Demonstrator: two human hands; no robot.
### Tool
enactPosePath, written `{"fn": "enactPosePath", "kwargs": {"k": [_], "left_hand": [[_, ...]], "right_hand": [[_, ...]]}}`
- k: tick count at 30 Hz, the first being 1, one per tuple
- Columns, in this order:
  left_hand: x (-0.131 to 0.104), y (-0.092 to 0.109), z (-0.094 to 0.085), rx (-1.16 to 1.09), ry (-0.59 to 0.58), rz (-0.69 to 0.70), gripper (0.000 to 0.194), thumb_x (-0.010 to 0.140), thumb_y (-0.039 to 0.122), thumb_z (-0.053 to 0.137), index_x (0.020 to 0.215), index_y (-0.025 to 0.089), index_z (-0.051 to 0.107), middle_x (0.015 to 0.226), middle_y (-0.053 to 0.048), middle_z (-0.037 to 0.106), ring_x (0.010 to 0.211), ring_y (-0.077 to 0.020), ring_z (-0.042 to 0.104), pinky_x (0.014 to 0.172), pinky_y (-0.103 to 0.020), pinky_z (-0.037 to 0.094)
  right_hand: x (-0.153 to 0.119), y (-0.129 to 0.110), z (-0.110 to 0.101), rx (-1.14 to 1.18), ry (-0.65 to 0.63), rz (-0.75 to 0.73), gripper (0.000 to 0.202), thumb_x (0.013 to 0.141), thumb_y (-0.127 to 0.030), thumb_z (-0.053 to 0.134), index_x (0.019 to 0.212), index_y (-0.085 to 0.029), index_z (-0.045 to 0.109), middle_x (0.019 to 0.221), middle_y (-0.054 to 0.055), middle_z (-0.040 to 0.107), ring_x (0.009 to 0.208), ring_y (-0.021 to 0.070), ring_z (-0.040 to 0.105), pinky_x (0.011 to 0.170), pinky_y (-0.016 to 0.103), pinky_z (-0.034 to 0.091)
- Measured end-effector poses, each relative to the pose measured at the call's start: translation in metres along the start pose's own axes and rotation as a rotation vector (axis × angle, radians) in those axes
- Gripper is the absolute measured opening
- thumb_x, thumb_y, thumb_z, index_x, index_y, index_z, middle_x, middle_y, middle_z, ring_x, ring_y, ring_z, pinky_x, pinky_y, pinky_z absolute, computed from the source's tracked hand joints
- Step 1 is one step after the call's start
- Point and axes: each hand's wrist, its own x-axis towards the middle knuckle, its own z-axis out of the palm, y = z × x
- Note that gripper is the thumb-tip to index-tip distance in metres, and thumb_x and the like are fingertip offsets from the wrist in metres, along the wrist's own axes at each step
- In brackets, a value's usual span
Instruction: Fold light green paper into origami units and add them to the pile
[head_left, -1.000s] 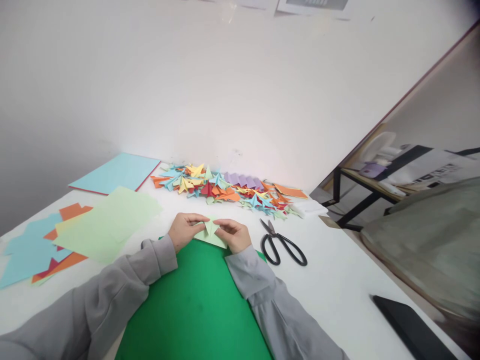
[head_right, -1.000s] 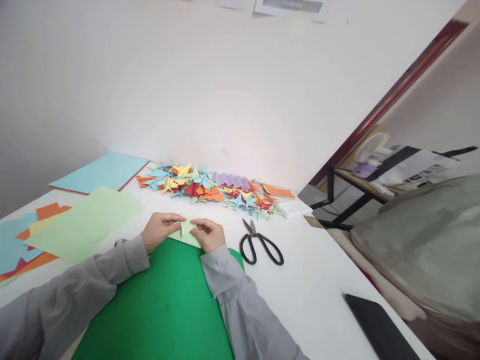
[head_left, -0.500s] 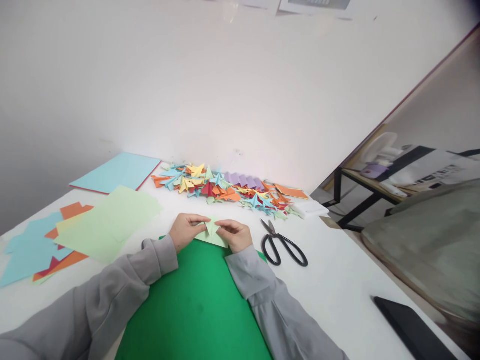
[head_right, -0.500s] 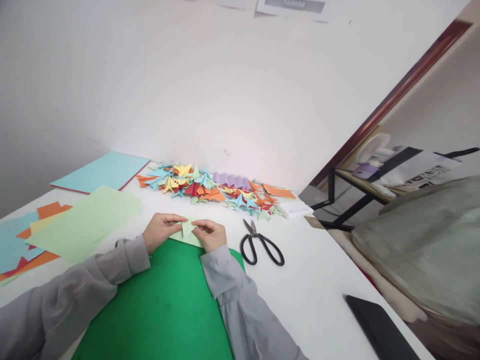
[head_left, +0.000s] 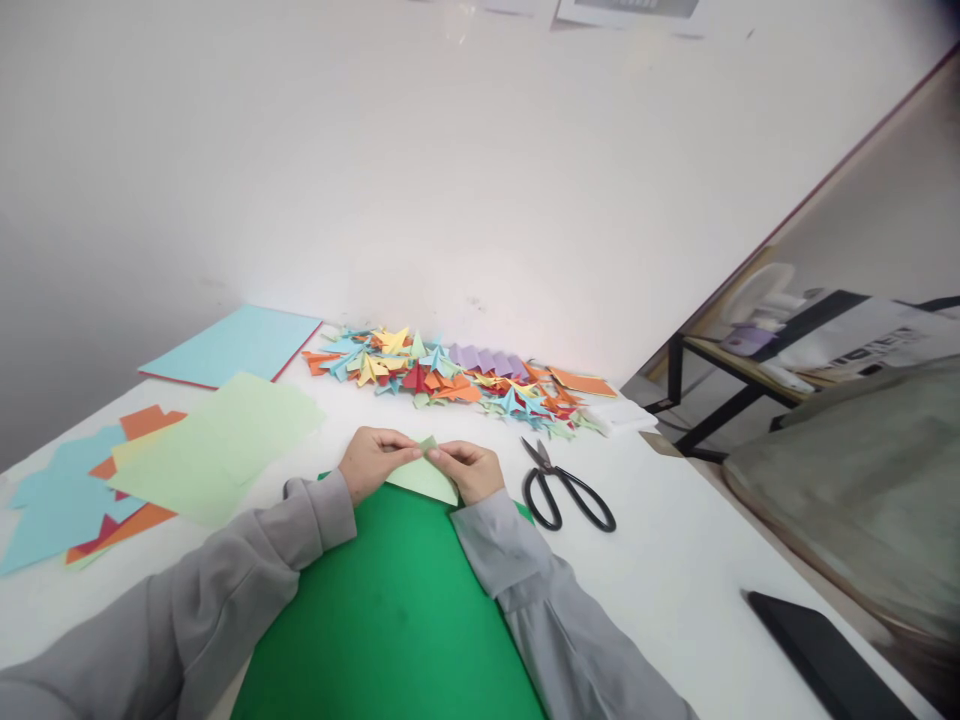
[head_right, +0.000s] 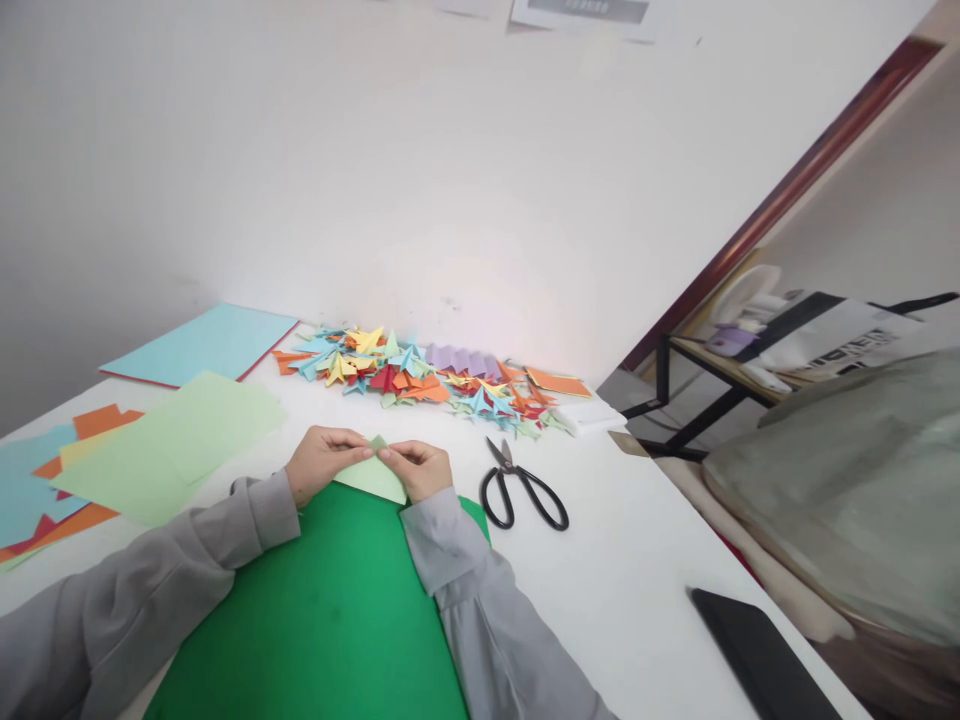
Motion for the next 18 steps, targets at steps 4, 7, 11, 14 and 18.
{"fn": "enactPosePath", "kwargs": {"k": [4,7,11,14,18], "left_hand": [[-0.0021,0.0024,0.0003,-0.024,-0.003,-0.076,0.024,0.056,0.034,0.067,0.066,0.012,0.068,0.063,-0.004,0.066,0.058,-0.0146,0.058,0.054,-0.024,0.044],[-0.0024,0.0033,0.0001,-0.066,-0.008,-0.124,0.028,0.058,0.037,0.065,0.069,0.012,0.068,0.064,-0.004,0.067,0.057,-0.015,0.058,0.053,-0.024,0.044],[-0.0015,0.0024,0.0,-0.055,0.054,-0.121,0.026,0.056,0.036,0.067,0.066,0.013,0.068,0.062,-0.004,0.067,0.056,-0.0151,0.058,0.052,-0.024,0.044],[-0.0012,0.0024,0.001,-0.085,0.089,-0.125,0.026,0.053,0.034,0.069,0.07,0.014,0.068,0.064,-0.004,0.067,0.058,-0.0157,0.058,0.054,-0.025,0.045],[-0.0014,0.0036,0.0024,-0.108,0.092,-0.127,0.026,0.05,0.032,0.071,0.069,0.014,0.067,0.063,-0.004,0.067,0.057,-0.0148,0.058,0.055,-0.025,0.045]], "right_hand": [[-0.0014,-0.0033,-0.0001,-0.004,0.033,0.059,0.023,0.043,-0.033,0.075,0.054,-0.015,0.065,0.046,0.0,0.06,0.04,0.0094,0.048,0.04,0.022,0.037],[-0.0026,-0.0049,-0.0003,-0.003,0.05,0.062,0.023,0.043,-0.033,0.075,0.053,-0.015,0.065,0.044,-0.001,0.059,0.039,0.0086,0.046,0.039,0.022,0.035],[-0.0045,-0.0057,0.0006,-0.049,0.014,0.017,0.022,0.046,-0.035,0.072,0.052,-0.015,0.065,0.039,-0.003,0.053,0.037,0.0071,0.041,0.038,0.021,0.033],[-0.0054,-0.0063,0.0016,-0.084,0.006,-0.004,0.024,0.049,-0.038,0.071,0.051,-0.015,0.063,0.038,-0.004,0.051,0.036,0.0065,0.039,0.036,0.021,0.03],[-0.0049,-0.0068,0.002,-0.012,-0.01,0.036,0.027,0.047,-0.037,0.072,0.054,-0.015,0.057,0.036,-0.007,0.046,0.033,0.0045,0.034,0.033,0.019,0.026]]}}
